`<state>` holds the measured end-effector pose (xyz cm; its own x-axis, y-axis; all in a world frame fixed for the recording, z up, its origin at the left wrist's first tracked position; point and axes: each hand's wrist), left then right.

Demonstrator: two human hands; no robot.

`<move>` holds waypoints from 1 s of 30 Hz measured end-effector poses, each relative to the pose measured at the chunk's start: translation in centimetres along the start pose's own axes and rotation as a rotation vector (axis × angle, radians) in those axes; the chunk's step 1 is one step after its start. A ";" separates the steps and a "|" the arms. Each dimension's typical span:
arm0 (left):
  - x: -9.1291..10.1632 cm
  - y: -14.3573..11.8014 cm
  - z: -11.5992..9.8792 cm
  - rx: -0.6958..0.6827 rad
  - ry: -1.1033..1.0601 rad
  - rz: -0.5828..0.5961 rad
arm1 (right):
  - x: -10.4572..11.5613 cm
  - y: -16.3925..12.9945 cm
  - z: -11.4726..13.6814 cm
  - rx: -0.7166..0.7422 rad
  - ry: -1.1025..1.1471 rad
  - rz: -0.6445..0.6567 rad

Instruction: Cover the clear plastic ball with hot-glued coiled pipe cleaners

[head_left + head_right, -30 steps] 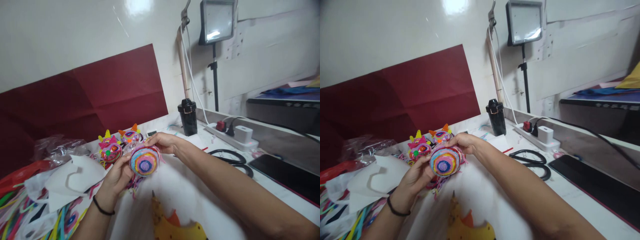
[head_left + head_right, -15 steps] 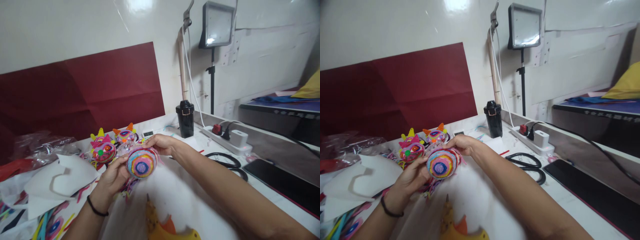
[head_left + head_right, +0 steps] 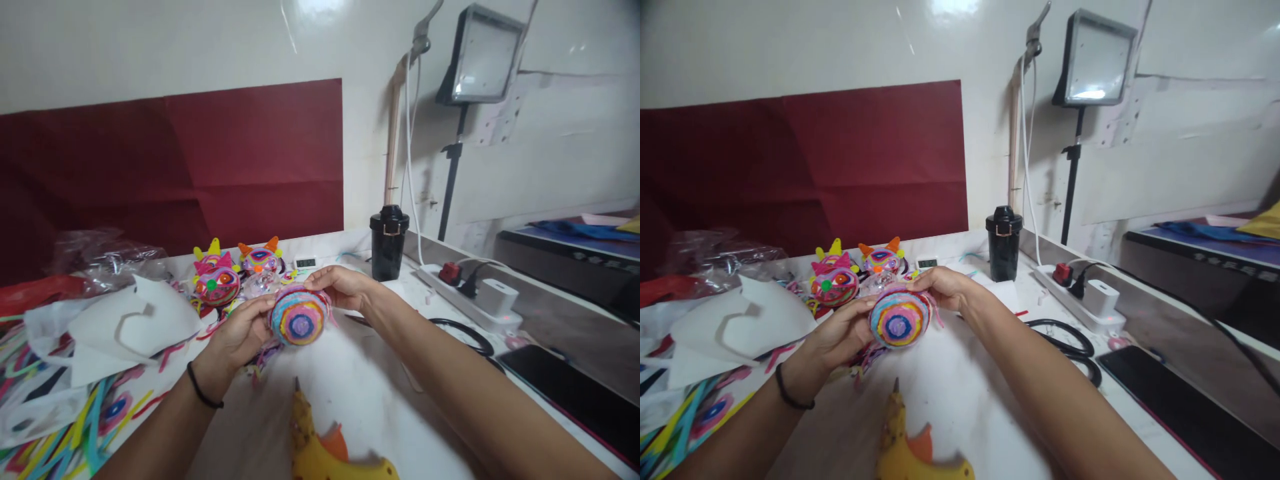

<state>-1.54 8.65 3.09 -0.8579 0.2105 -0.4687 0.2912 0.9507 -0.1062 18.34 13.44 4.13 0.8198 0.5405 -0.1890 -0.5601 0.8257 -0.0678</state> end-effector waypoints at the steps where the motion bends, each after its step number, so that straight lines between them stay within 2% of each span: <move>1: -0.1 -0.1 0.0 0.013 0.001 -0.003 | 0.1 0.1 -0.1 0.005 -0.007 0.007; 7: -0.4 -0.6 -0.1 0.054 0.008 -0.025 | 1.4 0.5 -1.1 0.041 -0.047 0.078; 19: -0.9 -1.4 -0.4 -0.144 0.053 -0.013 | 2.3 0.4 -1.7 0.204 -0.138 0.211; 30: -1.6 -2.5 -1.0 -0.137 0.207 0.008 | 2.8 0.1 -2.4 0.350 -0.135 0.319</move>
<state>-1.32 6.16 4.99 -0.9283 0.2468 -0.2781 0.2503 0.9679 0.0235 20.29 14.70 1.24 0.6349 0.7724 -0.0161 -0.7312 0.6075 0.3102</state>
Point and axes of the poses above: each hand's wrist, its own y-axis towards the middle knuckle, its own x-axis out of the back of the hand, z = x × y, and after that the axes turned 2 degrees about x, right-handed
